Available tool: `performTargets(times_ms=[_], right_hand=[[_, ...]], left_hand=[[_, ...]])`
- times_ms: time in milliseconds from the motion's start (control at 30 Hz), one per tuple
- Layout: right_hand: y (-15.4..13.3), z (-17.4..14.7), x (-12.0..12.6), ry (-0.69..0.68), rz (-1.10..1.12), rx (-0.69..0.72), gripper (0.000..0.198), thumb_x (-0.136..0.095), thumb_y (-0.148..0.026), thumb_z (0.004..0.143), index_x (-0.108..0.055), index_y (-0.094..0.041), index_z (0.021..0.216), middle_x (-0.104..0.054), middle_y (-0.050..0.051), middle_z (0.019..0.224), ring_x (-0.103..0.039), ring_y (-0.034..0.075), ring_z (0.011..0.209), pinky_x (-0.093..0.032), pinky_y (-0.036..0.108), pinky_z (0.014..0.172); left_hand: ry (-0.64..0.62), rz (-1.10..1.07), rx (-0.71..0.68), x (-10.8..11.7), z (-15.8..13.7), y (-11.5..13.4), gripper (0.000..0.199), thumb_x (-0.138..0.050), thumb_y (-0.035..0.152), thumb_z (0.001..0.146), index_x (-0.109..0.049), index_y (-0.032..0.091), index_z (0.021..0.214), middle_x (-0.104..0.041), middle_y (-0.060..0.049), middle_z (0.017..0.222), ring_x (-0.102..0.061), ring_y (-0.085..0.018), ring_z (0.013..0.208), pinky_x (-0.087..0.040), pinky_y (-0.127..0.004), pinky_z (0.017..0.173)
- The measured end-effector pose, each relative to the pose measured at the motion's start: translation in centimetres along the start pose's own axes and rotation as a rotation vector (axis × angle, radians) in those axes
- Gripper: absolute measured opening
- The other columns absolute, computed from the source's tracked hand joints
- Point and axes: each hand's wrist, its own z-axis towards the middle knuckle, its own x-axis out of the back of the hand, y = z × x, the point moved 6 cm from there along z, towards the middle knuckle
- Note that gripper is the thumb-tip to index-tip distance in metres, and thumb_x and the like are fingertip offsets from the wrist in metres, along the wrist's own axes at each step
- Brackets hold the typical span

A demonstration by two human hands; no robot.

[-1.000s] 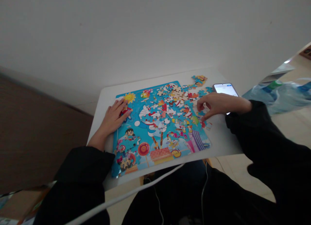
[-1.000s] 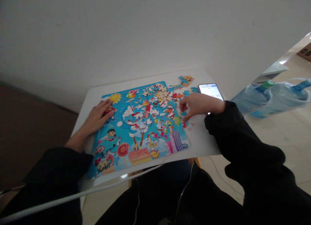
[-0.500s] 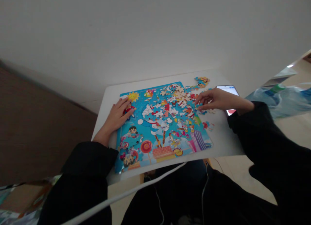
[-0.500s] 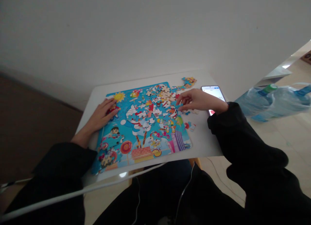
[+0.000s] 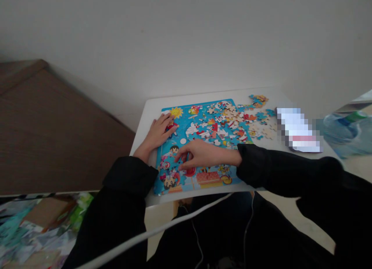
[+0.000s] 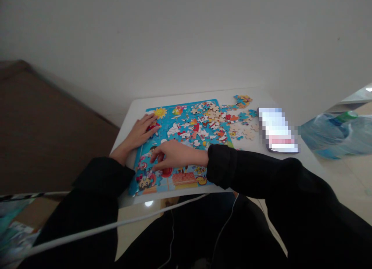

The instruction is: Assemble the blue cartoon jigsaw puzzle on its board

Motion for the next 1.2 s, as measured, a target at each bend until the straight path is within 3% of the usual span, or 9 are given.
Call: performTargets(times_ms=[133, 233, 333, 433, 533, 700, 967, 1100, 1200], right_hand=[[-0.7, -2.5, 2.7, 0.193, -0.26, -0.025, 0.036, -0.06, -0.041, 0.083, -0.069, -0.017, 0.11, -0.071, 0.007, 0.096, -0.063, 0.015, 0.075, -0.044, 0.028, 0.068], [0.9, -7.7, 7.3, 0.372, -0.358, -0.184, 0.034, -0.054, -0.043, 0.087, -0.071, -0.019, 0.104, -0.072, 0.005, 0.089, -0.063, 0.014, 0.071, -0.043, 0.028, 0.065], [4.1, -14.2, 10.6, 0.388, -0.511, -0.401, 0.033, -0.054, -0.049, 0.084, -0.074, -0.023, 0.088, -0.071, 0.003, 0.074, -0.062, 0.016, 0.063, -0.042, 0.029, 0.059], [7.5, -20.1, 11.1, 0.353, -0.596, -0.612, 0.034, -0.06, -0.053, 0.077, -0.075, -0.025, 0.084, -0.067, 0.003, 0.062, -0.06, 0.017, 0.055, -0.041, 0.031, 0.053], [8.6, -23.2, 9.4, 0.395, -0.606, -0.634, 0.045, -0.059, -0.059, 0.076, -0.073, -0.024, 0.1, -0.07, 0.005, 0.073, -0.062, 0.019, 0.062, -0.047, 0.034, 0.059], [7.5, -22.8, 6.4, 0.436, -0.632, -0.578, 0.04, -0.054, -0.053, 0.083, -0.07, -0.024, 0.105, -0.07, 0.006, 0.098, -0.065, 0.019, 0.071, -0.049, 0.034, 0.065], [7.5, -21.4, 9.1, 0.511, -0.587, -0.655, 0.022, -0.062, -0.041, 0.073, -0.066, -0.022, 0.081, -0.065, 0.002, 0.066, -0.061, 0.018, 0.061, -0.043, 0.032, 0.058], [5.1, -18.6, 10.0, 0.57, -0.284, -0.463, 0.027, -0.065, -0.047, 0.074, -0.067, -0.021, 0.08, -0.067, 0.001, 0.067, -0.061, 0.015, 0.062, -0.046, 0.028, 0.059], [2.3, -13.5, 7.3, 0.417, 0.011, -0.277, 0.029, -0.069, -0.046, 0.073, -0.068, -0.019, 0.083, -0.069, 0.002, 0.074, -0.063, 0.013, 0.067, -0.048, 0.025, 0.059]], left_hand=[[-0.002, 0.026, 0.007, -0.1, 0.1, 0.0, 0.06, -0.034, 0.052, 0.093, -0.038, 0.016, 0.142, -0.028, -0.012, 0.154, -0.019, -0.03, 0.143, -0.016, -0.056, 0.113], [0.008, 0.038, 0.007, -0.3, 0.2, -0.2, 0.059, -0.033, 0.052, 0.093, -0.038, 0.018, 0.141, -0.028, -0.011, 0.154, -0.02, -0.03, 0.143, -0.017, -0.056, 0.113], [0.012, 0.032, 0.005, -0.4, 0.3, -0.5, 0.062, -0.032, 0.055, 0.093, -0.039, 0.018, 0.141, -0.029, -0.011, 0.154, -0.019, -0.031, 0.143, -0.017, -0.056, 0.113], [0.016, 0.032, 0.005, -0.5, 0.4, -0.6, 0.063, -0.031, 0.055, 0.092, -0.039, 0.016, 0.141, -0.029, -0.012, 0.154, -0.019, -0.031, 0.143, -0.017, -0.055, 0.113], [0.019, 0.035, -0.003, -0.5, 0.5, -0.6, 0.063, -0.031, 0.055, 0.092, -0.04, 0.015, 0.14, -0.029, -0.012, 0.154, -0.019, -0.031, 0.143, -0.017, -0.056, 0.113], [0.012, 0.037, -0.004, -0.5, 0.5, -0.7, 0.064, -0.03, 0.056, 0.092, -0.04, 0.016, 0.14, -0.03, -0.012, 0.153, -0.02, -0.031, 0.143, -0.018, -0.056, 0.113], [0.017, 0.07, 0.003, -0.6, 0.5, -0.8, 0.063, -0.028, 0.058, 0.092, -0.04, 0.02, 0.141, -0.032, -0.009, 0.153, -0.02, -0.031, 0.143, -0.019, -0.052, 0.113], [0.015, 0.048, 0.003, -0.5, 0.5, -0.6, 0.061, -0.03, 0.056, 0.093, -0.04, 0.019, 0.141, -0.032, -0.01, 0.153, -0.02, -0.031, 0.143, -0.018, -0.054, 0.113], [0.02, 0.033, 0.004, -0.4, 0.4, -0.5, 0.059, -0.032, 0.054, 0.093, -0.04, 0.02, 0.141, -0.032, -0.01, 0.153, -0.02, -0.031, 0.143, -0.018, -0.055, 0.113]])
